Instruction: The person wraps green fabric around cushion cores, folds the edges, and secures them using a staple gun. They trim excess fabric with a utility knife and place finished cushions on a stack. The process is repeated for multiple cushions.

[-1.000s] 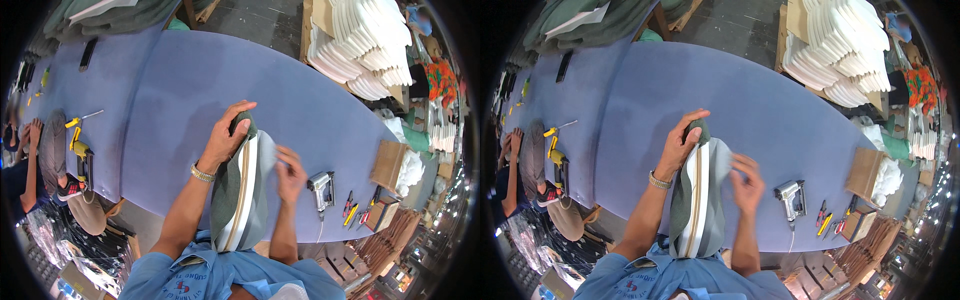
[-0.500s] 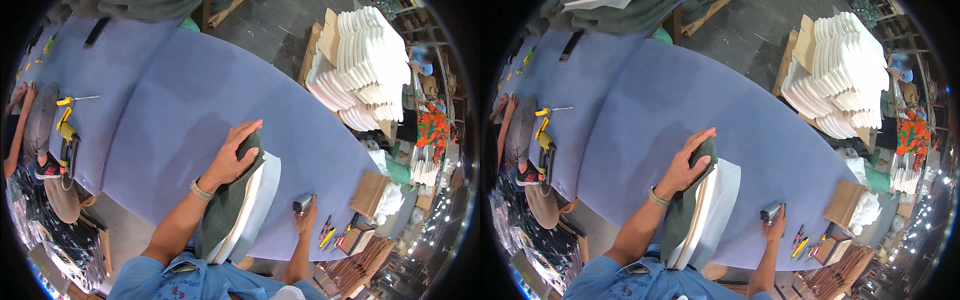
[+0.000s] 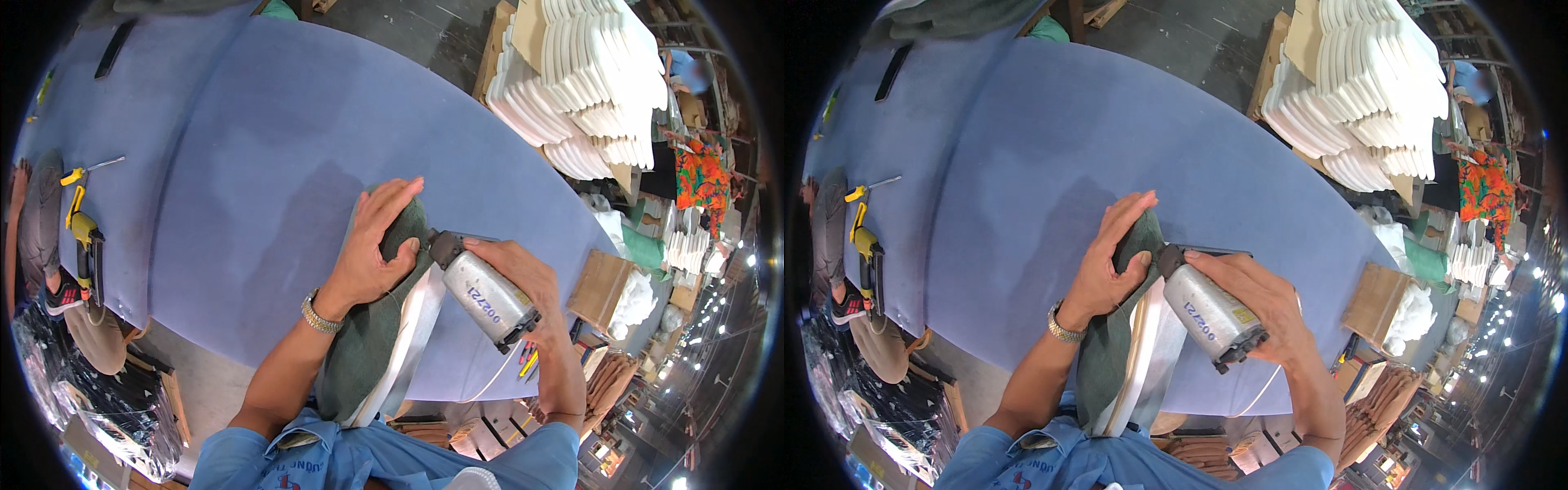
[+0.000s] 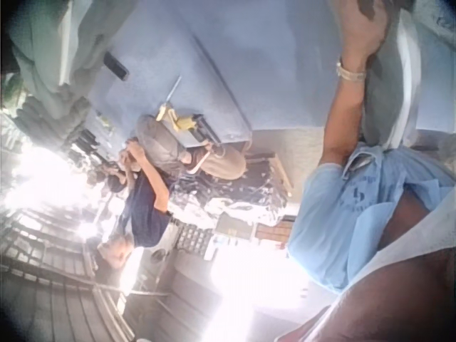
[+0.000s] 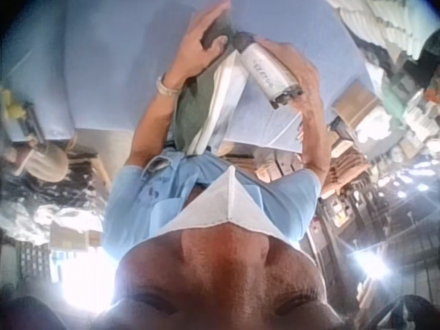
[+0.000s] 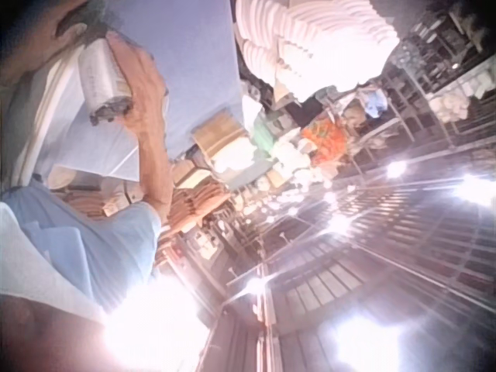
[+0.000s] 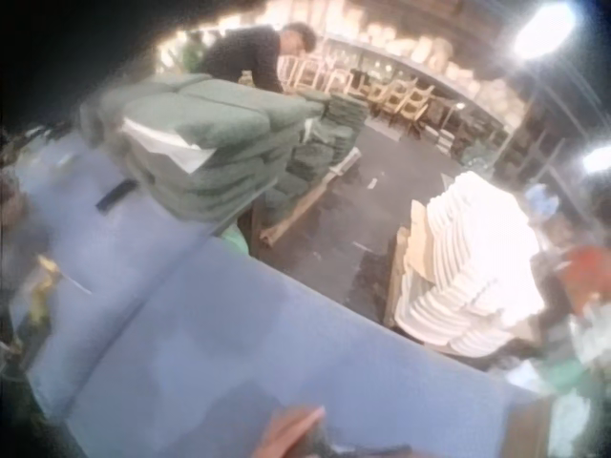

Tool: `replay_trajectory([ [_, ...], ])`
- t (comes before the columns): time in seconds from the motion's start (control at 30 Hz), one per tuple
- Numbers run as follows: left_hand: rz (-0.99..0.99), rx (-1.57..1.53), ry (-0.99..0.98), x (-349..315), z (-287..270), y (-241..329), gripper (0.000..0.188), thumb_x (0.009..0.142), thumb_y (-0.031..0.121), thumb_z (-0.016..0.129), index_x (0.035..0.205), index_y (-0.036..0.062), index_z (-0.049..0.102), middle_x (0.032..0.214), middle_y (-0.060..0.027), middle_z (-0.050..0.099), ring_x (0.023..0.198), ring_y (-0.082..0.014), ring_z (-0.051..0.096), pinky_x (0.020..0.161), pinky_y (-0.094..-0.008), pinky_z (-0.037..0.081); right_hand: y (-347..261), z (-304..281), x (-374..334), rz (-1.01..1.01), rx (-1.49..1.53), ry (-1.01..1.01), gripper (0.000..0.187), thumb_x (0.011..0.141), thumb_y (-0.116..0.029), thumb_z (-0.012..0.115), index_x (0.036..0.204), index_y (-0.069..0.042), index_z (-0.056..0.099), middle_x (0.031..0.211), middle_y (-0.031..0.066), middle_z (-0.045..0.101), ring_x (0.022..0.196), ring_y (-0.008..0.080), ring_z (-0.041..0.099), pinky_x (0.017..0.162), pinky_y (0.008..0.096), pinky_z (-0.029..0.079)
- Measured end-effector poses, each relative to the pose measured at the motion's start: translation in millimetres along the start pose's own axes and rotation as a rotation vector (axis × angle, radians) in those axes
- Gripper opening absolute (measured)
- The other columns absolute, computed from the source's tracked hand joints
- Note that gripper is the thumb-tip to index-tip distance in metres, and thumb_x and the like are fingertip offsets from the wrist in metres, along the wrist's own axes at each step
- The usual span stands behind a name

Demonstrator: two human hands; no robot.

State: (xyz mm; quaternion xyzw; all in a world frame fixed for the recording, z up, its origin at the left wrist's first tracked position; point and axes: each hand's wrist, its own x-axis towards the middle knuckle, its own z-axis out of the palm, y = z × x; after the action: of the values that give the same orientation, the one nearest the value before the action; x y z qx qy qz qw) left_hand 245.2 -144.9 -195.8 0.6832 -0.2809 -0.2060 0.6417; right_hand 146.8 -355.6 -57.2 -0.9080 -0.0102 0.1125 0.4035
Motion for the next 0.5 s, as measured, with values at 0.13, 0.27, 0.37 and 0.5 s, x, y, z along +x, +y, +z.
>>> replay_trajectory([
  [0.13,-0.001,0.005,-0.009,-0.3,0.9,-3.0,0.074,0.086,0.013,0.062,0.157,0.0094,0.042,0.154,-0.0107,0.05,0.15,-0.0331,0.037,0.127,-0.0572,0.012,-2.5,-3.6,15.2,-0.045,0.001,-0.087,0.098,0.059,-0.045,0.088,0.144,-0.006,0.059,0.127,0.0141,0.068,0.109,0.033,0.07,0.089,0.0402,0.059],
  [0.27,-0.013,0.003,-0.014,0.7,1.1,-3.6,0.074,0.086,0.016,0.061,0.158,0.0096,0.041,0.155,-0.0108,0.049,0.151,-0.0341,0.035,0.126,-0.0581,0.011,-3.4,-9.3,25.2,-0.07,-0.045,-0.153,0.106,0.055,-0.049,0.088,0.147,-0.008,0.055,0.125,0.0133,0.068,0.107,0.0336,0.069,0.088,0.0406,0.059],
  [0.37,-0.015,-0.012,-0.041,1.8,0.4,-7.2,0.075,0.086,0.019,0.06,0.158,0.01,0.041,0.157,-0.0107,0.046,0.152,-0.0343,0.033,0.126,-0.059,0.009,-3.3,-15.5,32.8,-0.024,-0.077,-0.224,0.107,0.055,-0.048,0.089,0.149,-0.01,0.053,0.121,0.0118,0.069,0.105,0.0337,0.07,0.086,0.0413,0.059],
  [0.5,0.012,-0.049,-0.058,1.7,-0.7,-13.1,0.08,0.083,0.019,0.063,0.16,0.0152,0.039,0.155,-0.0169,0.043,0.151,-0.0375,0.031,0.123,-0.0663,0.006,-15.6,-25.9,46.0,0.05,-0.083,-0.336,0.101,0.058,-0.042,0.09,0.148,-0.012,0.054,0.115,0.0101,0.07,0.101,0.0342,0.07,0.082,0.0427,0.059],
])
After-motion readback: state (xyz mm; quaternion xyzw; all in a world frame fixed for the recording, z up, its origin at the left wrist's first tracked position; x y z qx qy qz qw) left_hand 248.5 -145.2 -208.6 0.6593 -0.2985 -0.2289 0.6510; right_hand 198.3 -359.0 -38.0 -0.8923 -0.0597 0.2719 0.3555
